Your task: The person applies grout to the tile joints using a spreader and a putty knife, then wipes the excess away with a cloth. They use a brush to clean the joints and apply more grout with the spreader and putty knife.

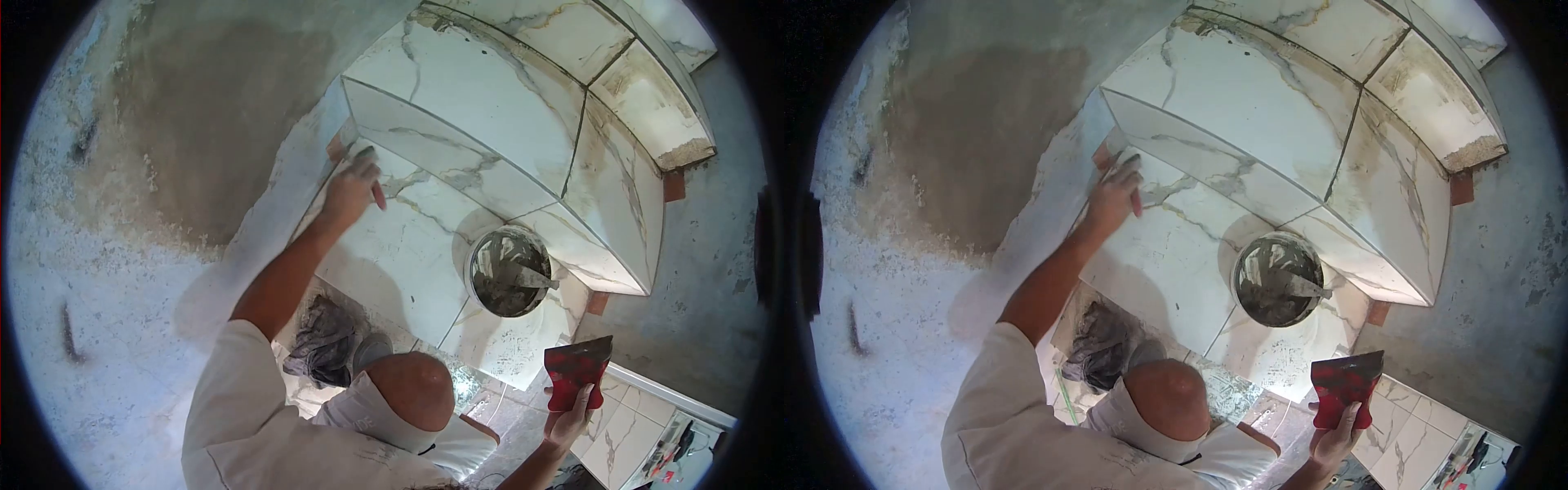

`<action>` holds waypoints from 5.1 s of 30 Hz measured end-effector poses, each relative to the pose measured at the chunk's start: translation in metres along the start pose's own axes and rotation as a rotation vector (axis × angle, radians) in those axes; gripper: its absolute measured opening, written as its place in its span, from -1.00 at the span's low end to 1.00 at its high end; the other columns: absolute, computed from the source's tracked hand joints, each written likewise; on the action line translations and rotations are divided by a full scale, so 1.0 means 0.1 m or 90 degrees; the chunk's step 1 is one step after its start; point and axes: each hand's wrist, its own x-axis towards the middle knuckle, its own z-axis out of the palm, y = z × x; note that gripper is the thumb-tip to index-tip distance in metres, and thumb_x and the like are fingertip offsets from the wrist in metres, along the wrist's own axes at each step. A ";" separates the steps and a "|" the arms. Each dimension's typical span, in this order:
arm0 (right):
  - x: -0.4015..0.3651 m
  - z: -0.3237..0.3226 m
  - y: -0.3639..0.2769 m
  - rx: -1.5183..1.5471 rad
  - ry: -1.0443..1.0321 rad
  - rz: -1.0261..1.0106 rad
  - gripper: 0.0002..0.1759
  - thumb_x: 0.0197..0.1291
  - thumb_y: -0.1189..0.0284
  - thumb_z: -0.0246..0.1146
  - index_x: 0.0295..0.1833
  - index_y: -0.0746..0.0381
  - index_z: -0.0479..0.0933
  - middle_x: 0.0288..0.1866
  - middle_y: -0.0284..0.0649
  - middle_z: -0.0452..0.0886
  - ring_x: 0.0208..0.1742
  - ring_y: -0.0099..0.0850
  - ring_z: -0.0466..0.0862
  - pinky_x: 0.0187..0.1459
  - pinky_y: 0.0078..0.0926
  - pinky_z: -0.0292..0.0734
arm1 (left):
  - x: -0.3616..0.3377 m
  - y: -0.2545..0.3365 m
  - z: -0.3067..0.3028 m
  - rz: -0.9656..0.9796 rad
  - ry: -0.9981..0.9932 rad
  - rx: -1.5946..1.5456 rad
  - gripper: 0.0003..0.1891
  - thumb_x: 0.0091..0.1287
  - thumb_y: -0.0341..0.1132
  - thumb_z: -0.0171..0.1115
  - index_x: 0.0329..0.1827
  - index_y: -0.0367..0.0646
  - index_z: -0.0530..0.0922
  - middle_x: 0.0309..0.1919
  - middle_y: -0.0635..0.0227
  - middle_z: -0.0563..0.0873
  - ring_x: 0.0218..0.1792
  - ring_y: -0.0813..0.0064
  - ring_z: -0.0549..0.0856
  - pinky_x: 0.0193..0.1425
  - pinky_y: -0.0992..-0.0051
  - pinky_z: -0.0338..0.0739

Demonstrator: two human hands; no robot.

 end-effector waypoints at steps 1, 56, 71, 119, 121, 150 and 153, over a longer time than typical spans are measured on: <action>0.00 0.02 0.00 0.001 -0.008 0.001 -0.47 0.50 0.24 -0.02 0.39 0.37 0.23 0.08 -0.07 0.58 -0.12 -0.32 0.70 -0.37 -0.43 0.70 | 0.07 0.11 -0.02 -0.006 -0.017 -0.062 -0.81 0.08 -0.55 0.16 -0.23 -0.24 0.62 0.00 0.19 0.63 0.03 0.20 0.66 0.03 0.28 0.60; -0.15 0.28 -0.21 0.000 -0.071 -0.018 -0.42 0.48 0.23 0.00 0.41 0.42 0.18 0.10 -0.02 0.55 -0.11 -0.25 0.68 -0.32 -0.33 0.69 | -0.20 -0.21 -0.15 -0.292 -0.093 -0.139 -0.88 0.20 -0.52 0.07 -0.26 -0.17 0.55 -0.36 0.17 0.69 -0.28 -0.03 0.67 -0.18 0.11 0.55; -0.14 0.21 -0.11 0.029 -0.065 -0.033 -0.43 0.47 0.23 0.03 0.37 0.43 0.21 0.08 -0.03 0.55 -0.15 -0.24 0.66 -0.34 -0.37 0.64 | -0.63 0.19 -0.85 -0.280 -0.021 -0.188 -0.89 0.21 -0.49 0.09 -0.25 -0.23 0.57 -0.31 0.04 0.66 -0.23 -0.07 0.63 -0.11 0.13 0.53; -0.26 0.26 -0.39 0.026 -0.123 -0.048 -0.48 0.51 0.28 -0.07 0.40 0.41 0.18 0.14 0.01 0.54 -0.07 -0.20 0.69 -0.25 -0.32 0.68 | 0.56 1.46 -0.52 -0.135 0.155 -0.451 -0.85 0.25 -0.63 0.19 -0.15 -0.29 0.61 -0.24 0.09 0.68 -0.22 0.12 0.70 -0.05 0.47 0.58; -0.30 0.22 -0.38 0.021 -0.110 -0.033 -0.48 0.51 0.29 -0.07 0.41 0.41 0.17 0.15 0.02 0.53 -0.05 -0.19 0.69 -0.25 -0.31 0.68 | 0.49 1.59 -0.21 -0.038 0.228 -0.412 -0.82 0.24 -0.64 0.18 -0.13 -0.27 0.61 -0.18 0.08 0.69 -0.17 0.09 0.71 -0.01 0.42 0.60; -0.54 -0.22 -0.04 0.050 0.042 -0.010 -0.50 0.50 0.27 -0.03 0.33 0.45 0.27 0.05 0.01 0.60 -0.17 -0.23 0.71 -0.25 -0.30 0.68 | 0.47 2.08 0.21 -0.231 -0.472 -0.201 -0.70 0.37 -0.17 0.12 -0.14 -0.29 0.52 -0.32 -0.13 0.67 -0.19 -0.18 0.64 -0.08 0.00 0.47; -0.57 -0.25 -0.03 0.047 0.040 -0.007 -0.51 0.50 0.27 -0.03 0.31 0.45 0.29 0.03 0.00 0.61 -0.18 -0.23 0.71 -0.26 -0.31 0.68 | 0.42 2.01 0.27 -0.211 -0.481 -0.185 -0.69 0.36 -0.15 0.13 -0.17 -0.27 0.55 -0.29 -0.12 0.67 -0.16 -0.17 0.64 -0.06 0.04 0.49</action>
